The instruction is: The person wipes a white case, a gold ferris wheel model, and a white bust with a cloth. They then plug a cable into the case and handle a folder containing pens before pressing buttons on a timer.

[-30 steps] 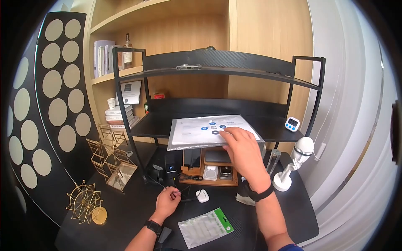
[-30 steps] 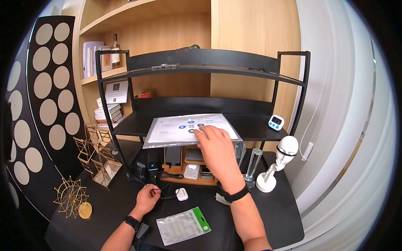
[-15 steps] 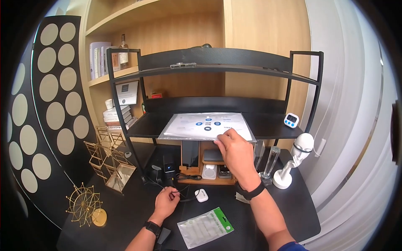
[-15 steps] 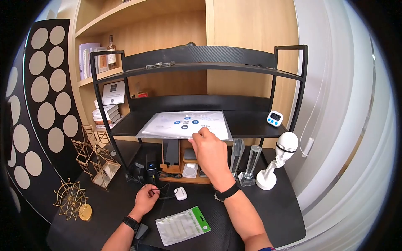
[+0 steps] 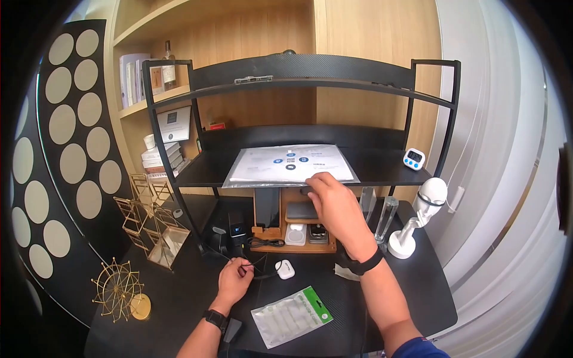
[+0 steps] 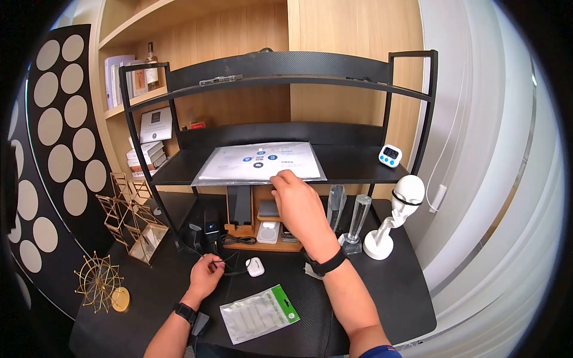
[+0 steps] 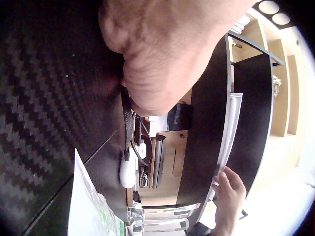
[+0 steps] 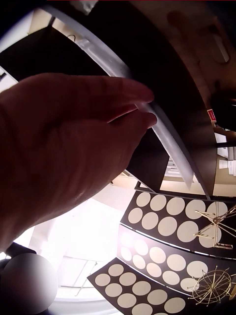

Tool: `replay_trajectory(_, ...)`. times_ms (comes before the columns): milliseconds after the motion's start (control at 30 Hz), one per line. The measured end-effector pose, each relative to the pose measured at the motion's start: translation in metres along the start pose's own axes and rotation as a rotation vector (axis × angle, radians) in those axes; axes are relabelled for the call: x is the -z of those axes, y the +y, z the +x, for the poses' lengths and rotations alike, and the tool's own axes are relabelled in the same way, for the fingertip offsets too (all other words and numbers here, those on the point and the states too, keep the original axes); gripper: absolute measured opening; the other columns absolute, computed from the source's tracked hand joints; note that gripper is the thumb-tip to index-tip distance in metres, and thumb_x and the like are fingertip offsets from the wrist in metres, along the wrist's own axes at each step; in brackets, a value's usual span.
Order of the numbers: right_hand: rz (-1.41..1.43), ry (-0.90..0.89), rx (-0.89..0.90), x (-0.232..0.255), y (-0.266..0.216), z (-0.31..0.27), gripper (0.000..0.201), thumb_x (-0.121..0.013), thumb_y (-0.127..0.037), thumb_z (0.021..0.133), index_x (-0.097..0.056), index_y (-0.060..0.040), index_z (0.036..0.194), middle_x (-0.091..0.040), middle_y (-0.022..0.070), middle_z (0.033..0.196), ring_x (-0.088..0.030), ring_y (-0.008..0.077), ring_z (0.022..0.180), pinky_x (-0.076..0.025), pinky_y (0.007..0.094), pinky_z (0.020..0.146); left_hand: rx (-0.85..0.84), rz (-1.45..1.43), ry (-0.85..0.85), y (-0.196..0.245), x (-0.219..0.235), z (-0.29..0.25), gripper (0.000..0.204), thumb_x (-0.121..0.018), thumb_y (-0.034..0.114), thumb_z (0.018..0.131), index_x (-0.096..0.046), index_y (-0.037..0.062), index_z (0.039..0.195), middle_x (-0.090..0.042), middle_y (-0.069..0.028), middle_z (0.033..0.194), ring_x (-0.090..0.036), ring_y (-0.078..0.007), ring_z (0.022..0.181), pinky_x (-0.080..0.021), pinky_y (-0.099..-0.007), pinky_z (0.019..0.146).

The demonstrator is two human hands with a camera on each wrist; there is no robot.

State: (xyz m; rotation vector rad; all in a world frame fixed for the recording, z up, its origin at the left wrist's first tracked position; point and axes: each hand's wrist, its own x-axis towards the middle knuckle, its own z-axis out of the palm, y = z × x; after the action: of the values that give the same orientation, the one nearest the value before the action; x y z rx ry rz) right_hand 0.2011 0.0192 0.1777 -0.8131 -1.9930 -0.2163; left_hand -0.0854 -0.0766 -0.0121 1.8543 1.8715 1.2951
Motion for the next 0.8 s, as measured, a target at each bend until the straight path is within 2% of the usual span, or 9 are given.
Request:
replay_trajectory(100, 0.008, -0.03, 0.0, 0.006, -0.002, -0.001, 0.025, -0.069, -0.006, 0.096, -0.069, 0.0028, 0.119, -0.069, 0.0174, 0.121, -0.07, 0.0409, 0.103, -0.058, 0.049, 0.092, -0.01, -0.015, 0.005, 0.0, 0.0, -0.001, 0.016, -0.078, 0.015, 0.089, -0.073, 0.0044, 0.101, -0.066, -0.0071, 0.083, -0.063, -0.0216, 0.072, -0.053, -0.0358, 0.071)
replay_trajectory(167, 0.011, -0.043, -0.009, 0.009, -0.004, 0.0, 0.026, -0.069, -0.006, 0.096, -0.068, 0.0026, 0.121, -0.068, 0.0173, 0.124, -0.07, 0.0412, 0.105, -0.058, 0.0491, 0.092, -0.007, -0.022, -0.001, -0.002, -0.001, 0.0, 0.014, -0.076, 0.008, 0.088, -0.073, 0.0024, 0.1, -0.066, -0.0051, 0.085, -0.061, -0.0161, 0.073, -0.051, -0.032, 0.071)
replay_trajectory(200, 0.012, -0.049, -0.014, 0.011, -0.005, 0.0, 0.028, -0.07, -0.007, 0.096, -0.068, 0.0023, 0.122, -0.068, 0.0172, 0.126, -0.07, 0.0414, 0.106, -0.058, 0.0493, 0.092, 0.006, -0.017, -0.005, -0.001, 0.0, 0.0, 0.013, -0.076, 0.008, 0.088, -0.073, 0.0024, 0.1, -0.066, -0.0049, 0.086, -0.061, -0.0159, 0.073, -0.051, -0.0318, 0.071)
replay_trajectory(233, 0.014, -0.055, -0.017, 0.013, -0.005, 0.0, 0.028, -0.07, -0.007, 0.096, -0.068, 0.0023, 0.122, -0.068, 0.0172, 0.126, -0.07, 0.0414, 0.106, -0.058, 0.0493, 0.092, 0.012, -0.018, -0.008, -0.001, 0.0, 0.0, 0.013, -0.076, 0.008, 0.088, -0.073, 0.0024, 0.1, -0.066, -0.0049, 0.086, -0.061, -0.0159, 0.073, -0.051, -0.0318, 0.071)
replay_trajectory(300, 0.015, -0.057, -0.03, 0.017, -0.006, 0.001, 0.029, -0.07, -0.008, 0.096, -0.068, 0.0019, 0.123, -0.068, 0.0174, 0.128, -0.07, 0.0418, 0.108, -0.058, 0.049, 0.092, 0.001, -0.024, -0.009, -0.002, -0.001, 0.0, 0.015, -0.076, 0.012, 0.089, -0.072, 0.0039, 0.101, -0.067, -0.0072, 0.087, -0.064, -0.0211, 0.073, -0.053, -0.035, 0.071)
replay_trajectory(467, 0.0, -0.036, -0.091, 0.02, -0.004, 0.002, 0.028, -0.072, -0.009, 0.095, -0.069, 0.0018, 0.121, -0.07, 0.0176, 0.123, -0.071, 0.043, 0.104, -0.059, 0.0486, 0.091, -0.003, -0.026, 0.005, -0.001, 0.0, 0.0, 0.015, -0.075, 0.01, 0.087, -0.072, 0.0036, 0.101, -0.067, -0.007, 0.087, -0.064, -0.0209, 0.073, -0.053, -0.0345, 0.071)
replay_trajectory(800, -0.01, -0.06, -0.108, 0.018, 0.003, 0.001, 0.033, -0.074, -0.008, 0.093, -0.068, 0.0042, 0.123, -0.069, 0.02, 0.126, -0.07, 0.0448, 0.107, -0.058, 0.0486, 0.094, -0.011, -0.039, 0.005, 0.0, 0.0, 0.0, 0.017, -0.075, 0.008, 0.087, -0.072, 0.0035, 0.103, -0.068, -0.0064, 0.088, -0.064, -0.0206, 0.075, -0.054, -0.0335, 0.073)
